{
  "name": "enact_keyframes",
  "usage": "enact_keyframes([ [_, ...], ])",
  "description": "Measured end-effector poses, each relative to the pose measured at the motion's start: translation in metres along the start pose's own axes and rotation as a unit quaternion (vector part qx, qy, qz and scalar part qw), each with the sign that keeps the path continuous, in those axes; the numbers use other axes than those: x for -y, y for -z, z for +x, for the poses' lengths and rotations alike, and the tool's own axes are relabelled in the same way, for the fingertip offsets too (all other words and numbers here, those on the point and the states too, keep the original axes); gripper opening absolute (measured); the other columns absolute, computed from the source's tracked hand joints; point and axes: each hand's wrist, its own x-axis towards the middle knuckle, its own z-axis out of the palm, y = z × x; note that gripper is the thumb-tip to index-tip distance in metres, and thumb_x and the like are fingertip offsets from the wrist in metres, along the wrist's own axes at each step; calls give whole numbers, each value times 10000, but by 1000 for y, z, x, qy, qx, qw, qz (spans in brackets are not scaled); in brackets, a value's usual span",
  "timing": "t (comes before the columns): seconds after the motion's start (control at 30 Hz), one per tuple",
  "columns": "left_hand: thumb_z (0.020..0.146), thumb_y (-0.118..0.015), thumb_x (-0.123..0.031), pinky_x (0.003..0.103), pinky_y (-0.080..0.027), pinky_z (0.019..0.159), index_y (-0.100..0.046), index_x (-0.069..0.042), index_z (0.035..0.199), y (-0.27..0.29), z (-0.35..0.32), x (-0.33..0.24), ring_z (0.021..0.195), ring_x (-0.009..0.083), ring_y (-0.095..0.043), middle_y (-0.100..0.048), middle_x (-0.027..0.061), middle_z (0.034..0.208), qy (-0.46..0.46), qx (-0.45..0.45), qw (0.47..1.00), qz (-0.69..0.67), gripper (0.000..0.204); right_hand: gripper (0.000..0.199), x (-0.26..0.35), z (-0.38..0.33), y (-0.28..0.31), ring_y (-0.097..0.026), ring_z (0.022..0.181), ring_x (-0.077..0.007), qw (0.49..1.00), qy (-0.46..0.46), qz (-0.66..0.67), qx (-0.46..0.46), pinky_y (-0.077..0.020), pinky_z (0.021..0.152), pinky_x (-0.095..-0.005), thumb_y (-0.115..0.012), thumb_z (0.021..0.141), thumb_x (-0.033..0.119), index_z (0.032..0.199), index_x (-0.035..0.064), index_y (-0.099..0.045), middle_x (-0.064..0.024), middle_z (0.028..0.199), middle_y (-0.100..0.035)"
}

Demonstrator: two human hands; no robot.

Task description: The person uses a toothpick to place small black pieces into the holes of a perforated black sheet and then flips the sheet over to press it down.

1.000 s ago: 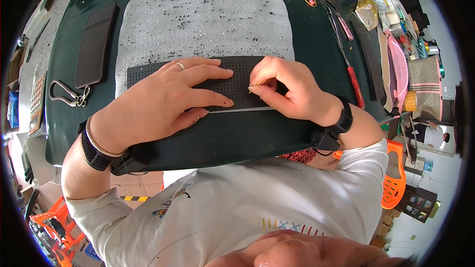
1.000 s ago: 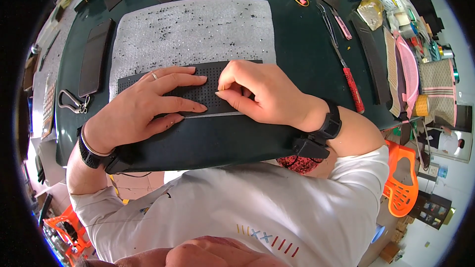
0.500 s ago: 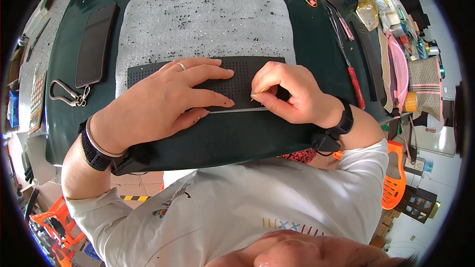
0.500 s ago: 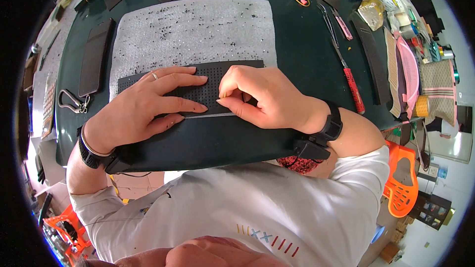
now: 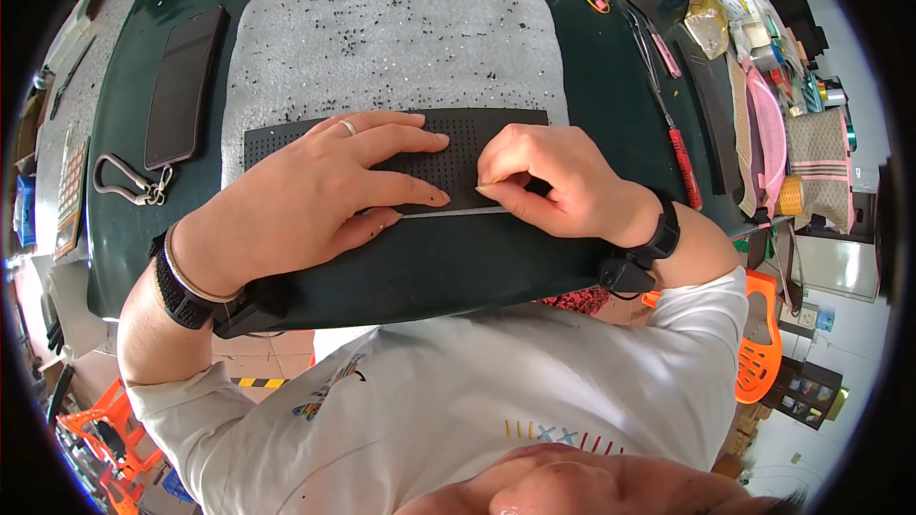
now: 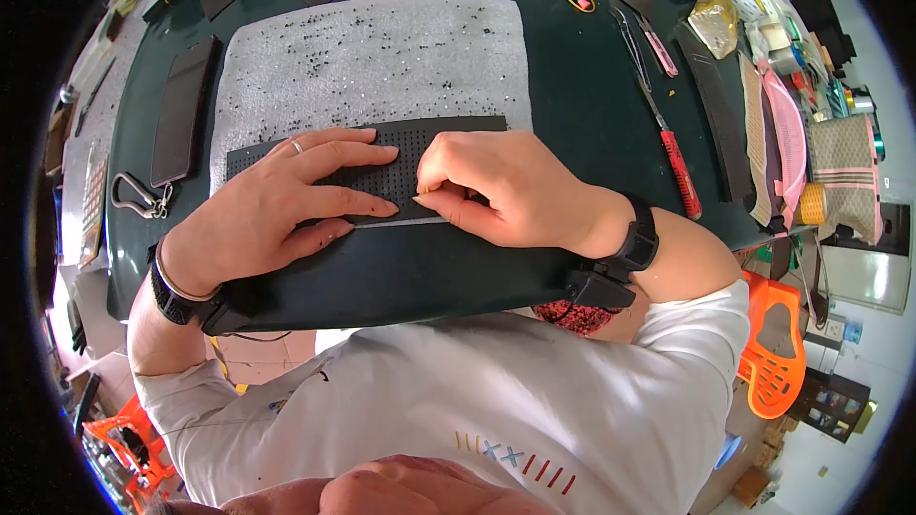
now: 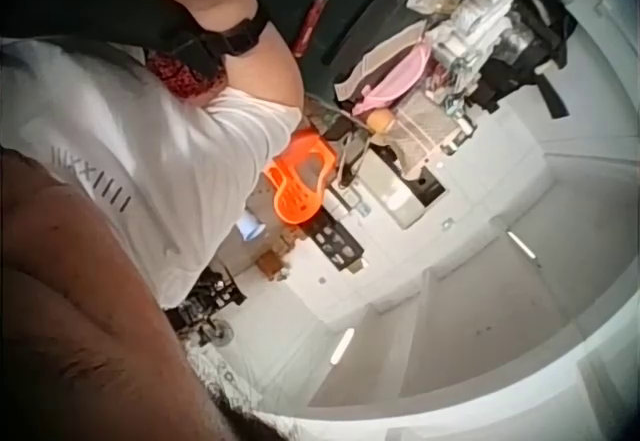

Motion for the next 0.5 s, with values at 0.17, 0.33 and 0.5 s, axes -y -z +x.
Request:
enact_keyframes([
  [0.17, 854, -748, -30, 478, -440, 1157, -724, -164, 1246, 0, 0, 2, 1390, 365, -511, -559, 104, 1491, 0, 4, 1000, -4, 414, 150, -2, -1, 8, -673, 754, -145, 997, -52, 31, -45, -533, 672, -262, -713, 963, 1, 1041, 62, -600, -80, 982, -714],
  [0.33, 867, -739, -37, 477, -433, 1164, -722, -169, 1262, -1, 1, 3, 1394, 363, -508, -555, 103, 1499, -5, 6, 1000, -3, 418, 75, -21, 1, 55, -677, 856, -107, 941, -254, 108, -194, -531, 750, -237, -636, 1052, 136, 1037, 75, -594, -33, 972, -704],
  [0.5, 880, -737, -48, 468, -431, 1172, -723, -169, 1273, 1, 3, 1, 1394, 358, -513, -564, 103, 1496, -17, 10, 1000, 3, 412, 114, -39, -9, 92, -674, 852, -107, 933, -305, 150, -120, -523, 734, -234, -635, 1060, 180, 1046, 75, -594, -24, 948, -692],
])
